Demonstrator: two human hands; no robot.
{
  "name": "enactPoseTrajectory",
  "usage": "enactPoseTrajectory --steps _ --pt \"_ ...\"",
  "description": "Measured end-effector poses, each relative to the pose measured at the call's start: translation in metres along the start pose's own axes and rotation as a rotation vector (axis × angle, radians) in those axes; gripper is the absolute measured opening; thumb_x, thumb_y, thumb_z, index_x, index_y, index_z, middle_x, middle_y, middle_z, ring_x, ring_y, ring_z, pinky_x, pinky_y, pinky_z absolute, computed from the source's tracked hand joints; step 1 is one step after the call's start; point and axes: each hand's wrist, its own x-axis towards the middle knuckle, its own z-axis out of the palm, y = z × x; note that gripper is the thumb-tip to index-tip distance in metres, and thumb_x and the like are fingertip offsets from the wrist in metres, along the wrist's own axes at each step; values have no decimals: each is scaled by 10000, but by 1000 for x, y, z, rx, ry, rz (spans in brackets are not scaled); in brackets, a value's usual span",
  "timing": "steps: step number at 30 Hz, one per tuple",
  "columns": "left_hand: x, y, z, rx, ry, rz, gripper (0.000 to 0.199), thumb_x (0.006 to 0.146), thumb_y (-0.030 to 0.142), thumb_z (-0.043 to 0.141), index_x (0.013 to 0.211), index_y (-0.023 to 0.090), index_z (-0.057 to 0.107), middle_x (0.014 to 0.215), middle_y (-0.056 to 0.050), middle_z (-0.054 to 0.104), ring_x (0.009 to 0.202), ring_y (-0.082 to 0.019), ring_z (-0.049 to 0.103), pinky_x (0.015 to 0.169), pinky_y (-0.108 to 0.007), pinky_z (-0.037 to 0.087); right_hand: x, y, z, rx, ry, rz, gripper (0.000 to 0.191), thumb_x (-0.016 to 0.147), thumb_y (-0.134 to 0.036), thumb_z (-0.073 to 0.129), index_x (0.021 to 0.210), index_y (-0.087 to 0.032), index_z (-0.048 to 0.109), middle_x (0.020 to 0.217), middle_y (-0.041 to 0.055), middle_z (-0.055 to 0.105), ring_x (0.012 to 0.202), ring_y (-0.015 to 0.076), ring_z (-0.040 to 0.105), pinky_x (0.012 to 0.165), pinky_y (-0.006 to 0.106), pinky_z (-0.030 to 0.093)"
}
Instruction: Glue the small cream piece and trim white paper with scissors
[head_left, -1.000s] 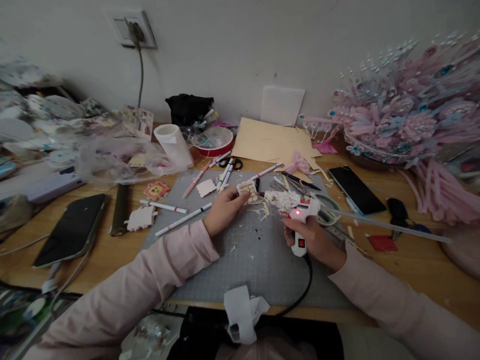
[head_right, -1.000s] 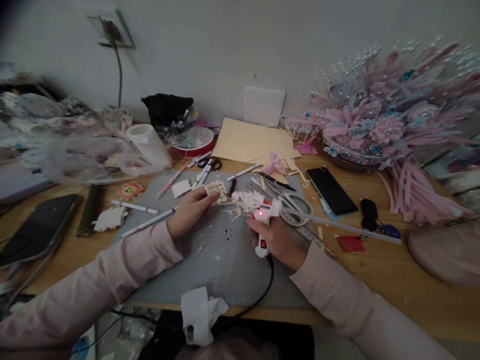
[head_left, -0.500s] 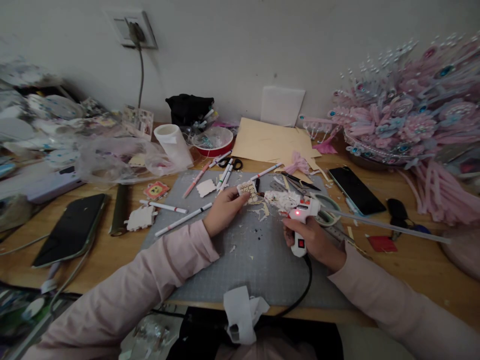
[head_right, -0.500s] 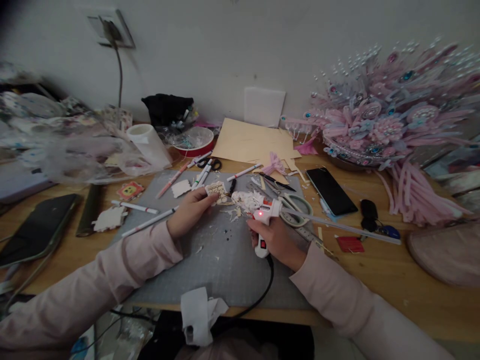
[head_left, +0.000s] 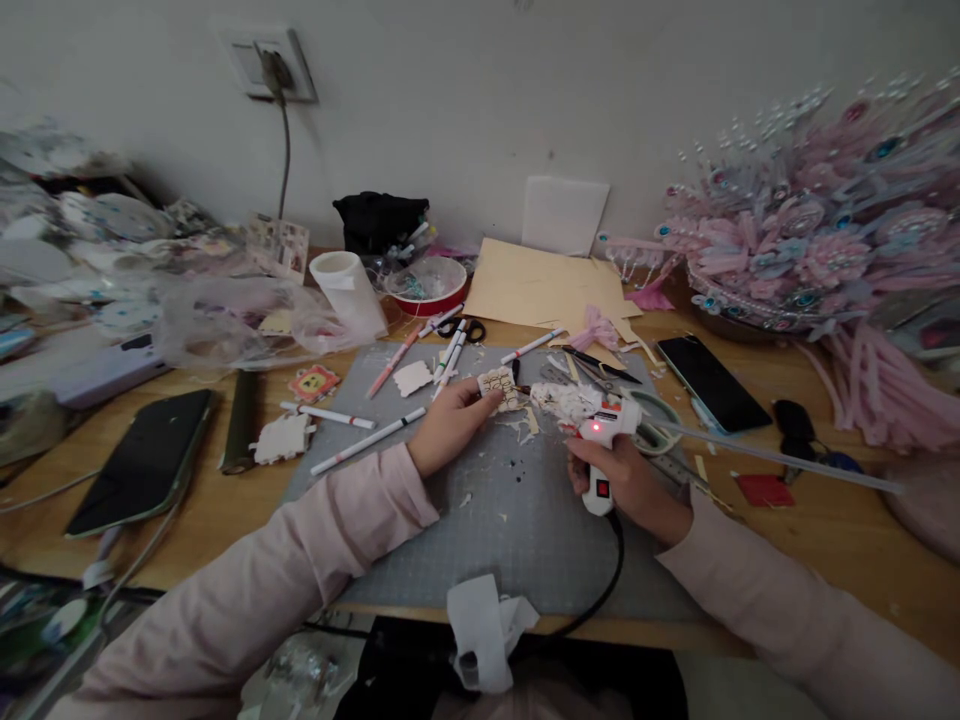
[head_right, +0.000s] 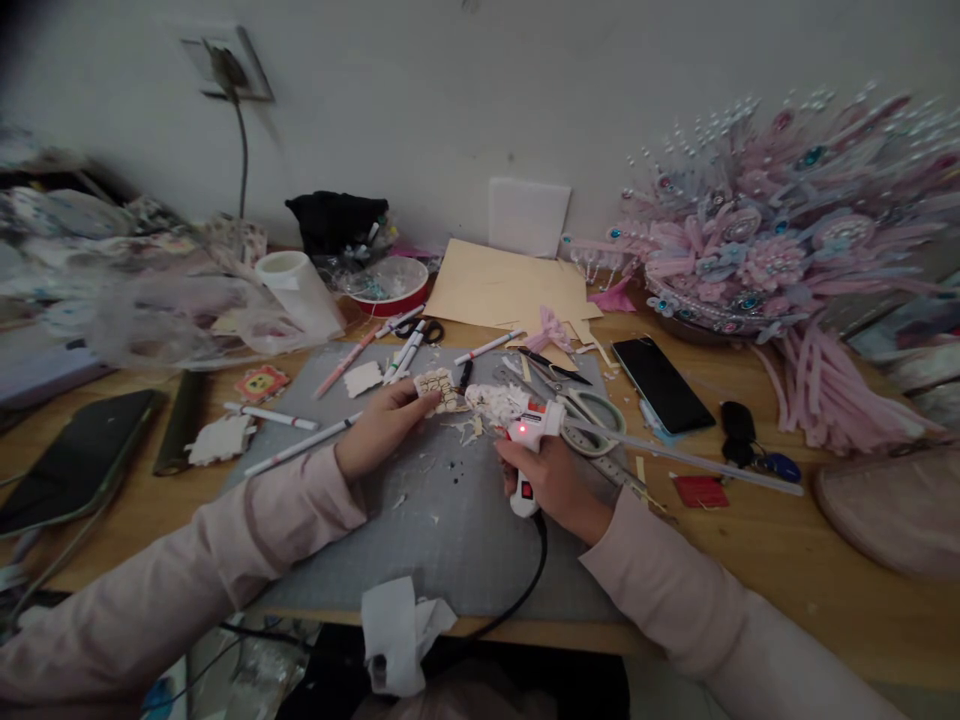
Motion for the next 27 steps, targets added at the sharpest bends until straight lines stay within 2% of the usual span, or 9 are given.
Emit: enactPoseTrajectory --steps 5,11,20,27 --pt "-1 2 0 2 -39 38 246 758 378 509 630 168 502 489 64 418 453 -79 354 445 -202 273 0 1 0 18 4 1 345 689 -423 515 439 -187 493 391 0 504 392 119 477 432 243 377" --pt "-1 5 0 22 -65 15 234 748 378 505 644 169 507 482 62 414 434 -75 340 425 -200 266 0 -1 0 16 6 4 340 688 -419 514 442 -186 492 395 0 506 398 118 482 435 240 383" --pt "-1 3 0 13 -4 -20 261 742 386 517 596 179 453 475 65 411 434 -80 349 441 -209 269 -1 -3 1 8 -1 -7 335 693 -411 513 441 -190 494 398 5 515 401 121 484 440 247 389" --pt "-2 4 0 23 -43 -10 264 752 390 513 606 177 462 481 65 416 440 -82 353 445 -211 274 0 -1 1 36 17 7 324 682 -417 521 450 -192 487 389 -4 504 387 120 480 421 241 380"
